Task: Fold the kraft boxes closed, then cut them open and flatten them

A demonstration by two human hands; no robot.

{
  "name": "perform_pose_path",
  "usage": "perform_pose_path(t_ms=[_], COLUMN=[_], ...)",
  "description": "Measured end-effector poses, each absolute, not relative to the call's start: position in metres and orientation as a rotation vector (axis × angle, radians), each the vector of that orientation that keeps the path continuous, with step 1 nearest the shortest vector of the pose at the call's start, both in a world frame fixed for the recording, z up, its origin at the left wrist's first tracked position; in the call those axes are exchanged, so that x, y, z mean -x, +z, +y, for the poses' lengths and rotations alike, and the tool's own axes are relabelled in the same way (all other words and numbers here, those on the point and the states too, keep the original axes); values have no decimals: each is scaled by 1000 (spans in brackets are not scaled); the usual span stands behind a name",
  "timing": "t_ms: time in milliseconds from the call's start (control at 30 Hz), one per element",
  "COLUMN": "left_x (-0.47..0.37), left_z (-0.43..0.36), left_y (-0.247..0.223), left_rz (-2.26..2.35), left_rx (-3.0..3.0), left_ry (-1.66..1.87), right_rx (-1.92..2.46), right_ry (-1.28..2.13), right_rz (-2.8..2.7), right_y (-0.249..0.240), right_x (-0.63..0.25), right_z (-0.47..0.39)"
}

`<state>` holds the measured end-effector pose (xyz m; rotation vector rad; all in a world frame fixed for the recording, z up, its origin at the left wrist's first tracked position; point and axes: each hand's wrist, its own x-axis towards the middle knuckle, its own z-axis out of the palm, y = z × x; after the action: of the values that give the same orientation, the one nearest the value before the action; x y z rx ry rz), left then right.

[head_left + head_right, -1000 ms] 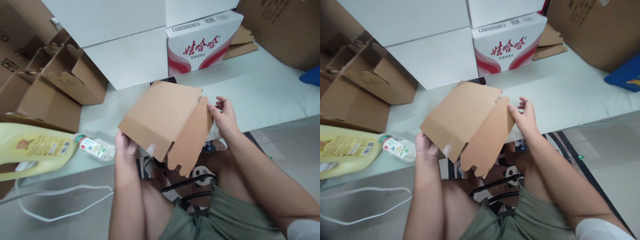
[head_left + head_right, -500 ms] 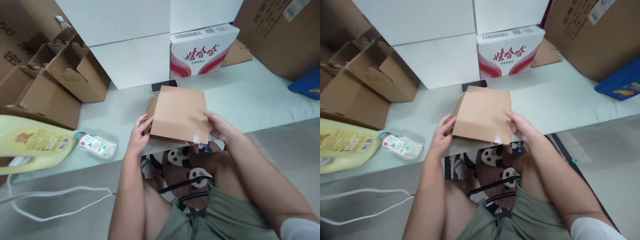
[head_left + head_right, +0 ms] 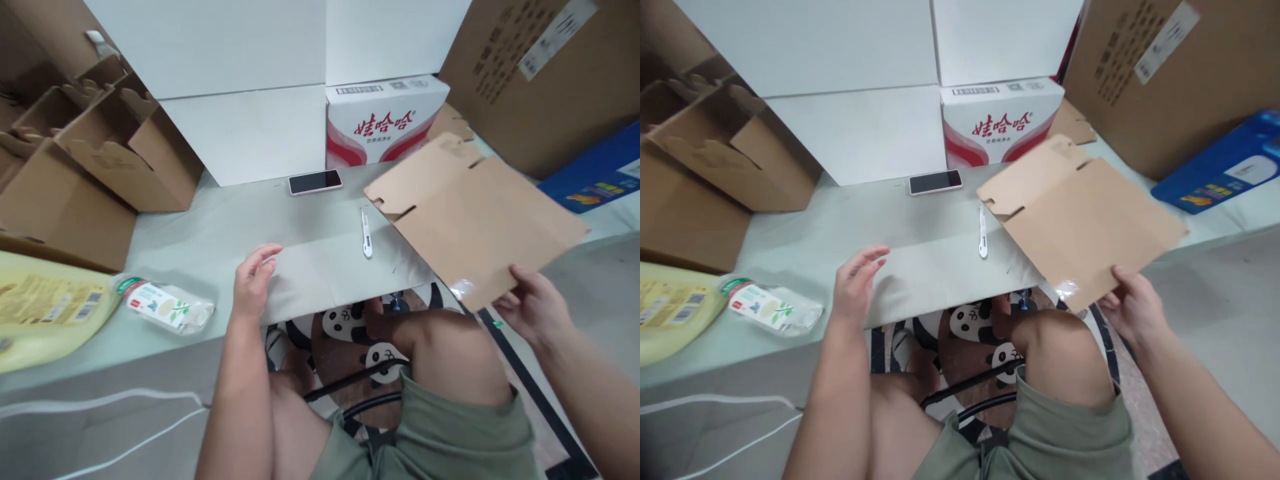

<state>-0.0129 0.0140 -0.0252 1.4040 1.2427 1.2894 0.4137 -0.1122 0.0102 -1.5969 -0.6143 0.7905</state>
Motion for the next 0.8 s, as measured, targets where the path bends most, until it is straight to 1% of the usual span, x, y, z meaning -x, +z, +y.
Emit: perform_pose_path(t_ms=[100,167,233,300,367,467,533,600,667,800], left_x=[3,-2,-6,-9,-10,-12,-12,-12,-10,-4], left_z=[15,15,16,18,20,23,25,26,27,28], left_y=[-26,-26,-26,-25,-24,-20,-17,-14,-12,-10], left_rz=[1228,1217,1215,1220,1225,1216,1206,1197,1181,1149], left_rx=[-1474,-1478,-1471,-1465,-1459,-1451,-1462,-1469,-1491,-1527], left_ry=[1225,1221,1217,1208,1212,1228,1223,1221,1220,1206], right_rx=[1575,1555,1550,1533,1533,1600,1656,1695,1688,1531], right_ry=[590,460,410,428,596,893,953,835,647,349], right_rz=[-460,-424,-416,-468,-637,-900,-1113,-1394,-1702,-2212], right_y=[18,30,46,59,64,49,32,16,6,-7], right_x=[-446,-466,-483,-491,-487,-452,-416,-373,-329,-258], right_z=[-106,-75,-33,6,31,42,47,62,91,168])
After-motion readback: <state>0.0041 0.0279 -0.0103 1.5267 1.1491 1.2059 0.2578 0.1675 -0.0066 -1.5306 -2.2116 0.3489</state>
